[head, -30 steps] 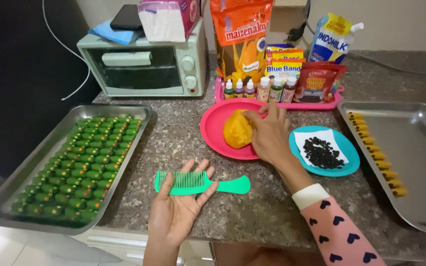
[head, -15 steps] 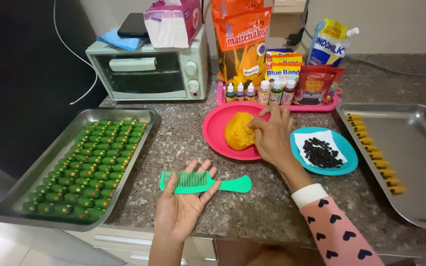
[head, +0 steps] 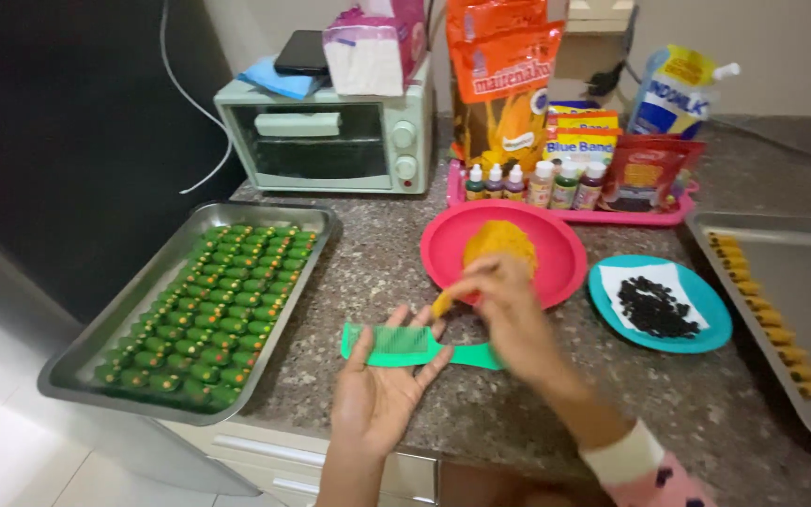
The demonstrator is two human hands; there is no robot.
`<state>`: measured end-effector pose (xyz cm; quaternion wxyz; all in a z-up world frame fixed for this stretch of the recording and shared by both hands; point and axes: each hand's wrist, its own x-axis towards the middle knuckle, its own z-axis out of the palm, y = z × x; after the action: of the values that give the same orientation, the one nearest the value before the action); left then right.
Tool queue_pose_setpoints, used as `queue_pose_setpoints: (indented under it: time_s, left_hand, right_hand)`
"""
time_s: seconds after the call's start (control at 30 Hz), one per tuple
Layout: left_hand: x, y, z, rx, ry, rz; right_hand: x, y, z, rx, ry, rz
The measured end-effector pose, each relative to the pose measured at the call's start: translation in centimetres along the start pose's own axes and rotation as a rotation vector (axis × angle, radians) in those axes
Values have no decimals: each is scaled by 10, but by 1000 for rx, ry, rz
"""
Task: The person shapes small pieces of yellow dough into balls by hand and places them onto a green comb. They then pick up small black items from a plate and place them onto the yellow dough balls on the comb. The finished items are arranged on a metal tray.
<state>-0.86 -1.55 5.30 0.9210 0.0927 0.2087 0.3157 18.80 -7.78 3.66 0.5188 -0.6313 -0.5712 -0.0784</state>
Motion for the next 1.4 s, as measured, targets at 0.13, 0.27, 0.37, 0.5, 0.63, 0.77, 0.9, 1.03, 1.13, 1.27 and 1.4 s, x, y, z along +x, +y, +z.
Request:
queue_pose_setpoints:
  time_s: [0.13, 0.27, 0.37, 0.5, 0.63, 0.77, 0.9, 1.03, 1.13, 1.27, 1.4]
  left_hand:
    - [9, -1, -12, -38, -26, -14]
    - [18, -3, -28, -49, -83, -13]
    - [32, -6, -47, -127, -198, -20]
    - [33, -6, -51, -95, -234, -33]
    - [36, -4, -55, -107, -258, -44]
    - [32, 0, -50, -184, -262, -113]
    - [2, 2, -7, -110, -27, -52]
    - [9, -2, -13, -83, -51, -33]
    - [10, -2, -14, -70, -64, -32]
    - [31, -3, -47, -157, -292, -85]
    - [26, -5, -37, -59, -298, 11]
  right_hand:
    - [-9, -46, 14, 131, -194, -84]
    - [-10, -54, 12, 61, -218, -117]
    - [-16, -59, 16, -7, -298, -140]
    - [-21, -59, 26, -47, -245, -189]
    - [-26, -69, 33, -7, -175, -221]
    - [-39, -96, 38, -9, -139, -355]
    - [-42, -109, 34, -172, -147, -424]
    - [-45, -108, 32, -289, -117, -541]
    - [-41, -107, 31, -309, -71, -585]
    - [-37, -96, 24, -71, -60, -445]
    - [5, -54, -20, -135, -125, -307]
